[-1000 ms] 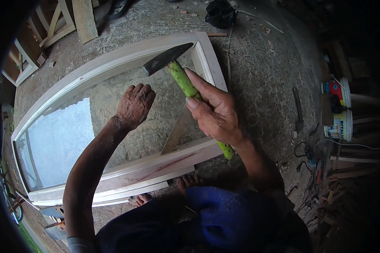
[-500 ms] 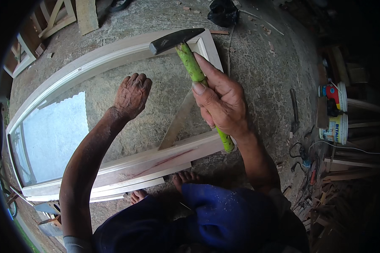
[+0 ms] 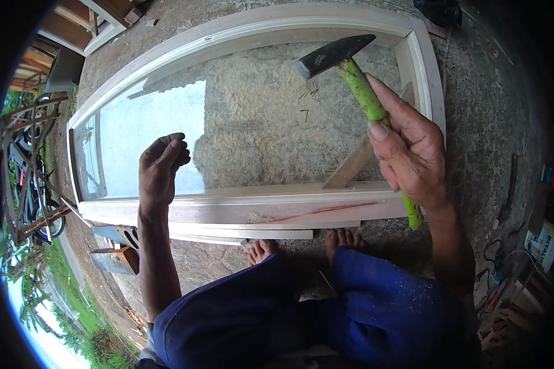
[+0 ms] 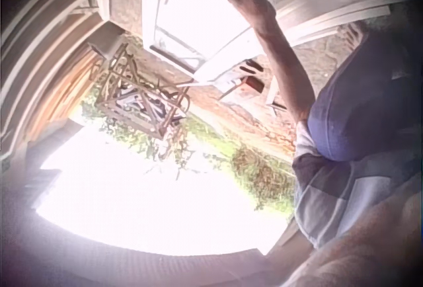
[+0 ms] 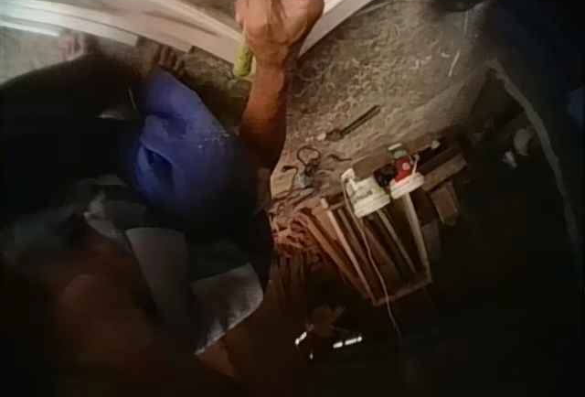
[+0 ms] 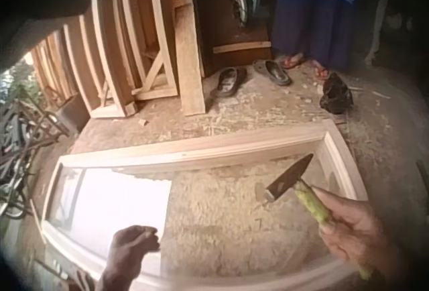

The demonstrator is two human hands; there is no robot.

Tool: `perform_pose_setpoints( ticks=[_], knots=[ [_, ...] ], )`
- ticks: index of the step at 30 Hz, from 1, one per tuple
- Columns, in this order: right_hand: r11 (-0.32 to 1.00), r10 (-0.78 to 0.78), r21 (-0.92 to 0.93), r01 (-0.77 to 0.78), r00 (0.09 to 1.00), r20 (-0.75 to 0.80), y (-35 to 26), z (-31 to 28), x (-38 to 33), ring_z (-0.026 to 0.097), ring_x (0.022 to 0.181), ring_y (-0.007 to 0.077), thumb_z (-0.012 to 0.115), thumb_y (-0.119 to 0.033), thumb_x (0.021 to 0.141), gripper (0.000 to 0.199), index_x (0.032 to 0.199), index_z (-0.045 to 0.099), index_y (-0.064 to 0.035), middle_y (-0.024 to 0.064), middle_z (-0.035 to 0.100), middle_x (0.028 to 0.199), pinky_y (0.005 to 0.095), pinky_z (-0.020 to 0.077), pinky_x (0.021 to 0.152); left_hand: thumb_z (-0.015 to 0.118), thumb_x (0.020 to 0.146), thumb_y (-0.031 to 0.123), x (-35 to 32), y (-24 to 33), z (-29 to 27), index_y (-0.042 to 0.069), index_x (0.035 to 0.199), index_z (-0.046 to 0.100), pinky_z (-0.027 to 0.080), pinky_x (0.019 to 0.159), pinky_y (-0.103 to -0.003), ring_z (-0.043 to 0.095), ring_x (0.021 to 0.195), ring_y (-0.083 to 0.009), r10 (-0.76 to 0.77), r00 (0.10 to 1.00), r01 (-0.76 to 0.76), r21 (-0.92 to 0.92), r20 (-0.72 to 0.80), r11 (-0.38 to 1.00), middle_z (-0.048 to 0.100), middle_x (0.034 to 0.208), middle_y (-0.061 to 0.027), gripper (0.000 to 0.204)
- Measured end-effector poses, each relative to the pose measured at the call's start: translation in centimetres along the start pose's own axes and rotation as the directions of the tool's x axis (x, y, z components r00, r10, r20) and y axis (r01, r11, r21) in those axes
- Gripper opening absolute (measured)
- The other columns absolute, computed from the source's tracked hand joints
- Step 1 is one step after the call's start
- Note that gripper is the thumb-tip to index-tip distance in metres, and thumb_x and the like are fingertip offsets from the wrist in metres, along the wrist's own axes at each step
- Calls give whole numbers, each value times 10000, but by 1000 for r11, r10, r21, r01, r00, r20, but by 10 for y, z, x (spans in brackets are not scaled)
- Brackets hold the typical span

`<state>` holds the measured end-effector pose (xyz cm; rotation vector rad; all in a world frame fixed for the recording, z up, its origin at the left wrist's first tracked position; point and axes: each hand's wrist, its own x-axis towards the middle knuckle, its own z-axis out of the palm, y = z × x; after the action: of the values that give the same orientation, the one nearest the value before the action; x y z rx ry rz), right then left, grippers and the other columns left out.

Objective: The person assembles a wooden window frame by hammering nails into the frame to secure the glass pane. The person uses a hammer to drive nails along the edges of the frame, ensuring the glass is held in place.

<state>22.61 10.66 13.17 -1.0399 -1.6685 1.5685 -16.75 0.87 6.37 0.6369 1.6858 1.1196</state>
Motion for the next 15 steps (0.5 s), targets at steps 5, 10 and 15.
perform_pose_setpoints(
  ticks=[5, 10, 15],
  knots=[
    [978, 123, 143, -154, 971, 203, 19, 47, 15, 428, 596, -12, 520, -58, 1064, 545, 1582, 362, 0, -44, 549, 806, 177, 364, 524, 672, 1002, 87, -37, -32, -57, -42, 1184, 692, 619, 830, -315, 735, 872, -186, -44, 987, 2, -267, -152, 964, 745, 992, -125, 223],
    [992, 123, -10, -126, 944, 307, 30, 95, 36, 460, 675, 33, 559, -68, 1046, 554, 1573, 398, -14, -20, 573, 835, 217, 423, 639, 670, 1018, 131, -38, -45, -90, -1, 1146, 729, 590, 748, -294, 716, 823, -158, 62, 978, -74, -55, -200, 996, 754, 957, -104, 193],
    [991, 32, -131, 28, 899, 437, 43, 117, 62, 572, 705, 70, 579, -65, 1018, 604, 1581, 371, -7, 106, 726, 1073, 259, 501, 703, 644, 1012, 104, -28, -45, -105, -10, 1141, 734, 561, 693, -278, 688, 772, -140, 37, 962, 16, 191, -271, 982, 745, 900, -87, 194]
  ],
)
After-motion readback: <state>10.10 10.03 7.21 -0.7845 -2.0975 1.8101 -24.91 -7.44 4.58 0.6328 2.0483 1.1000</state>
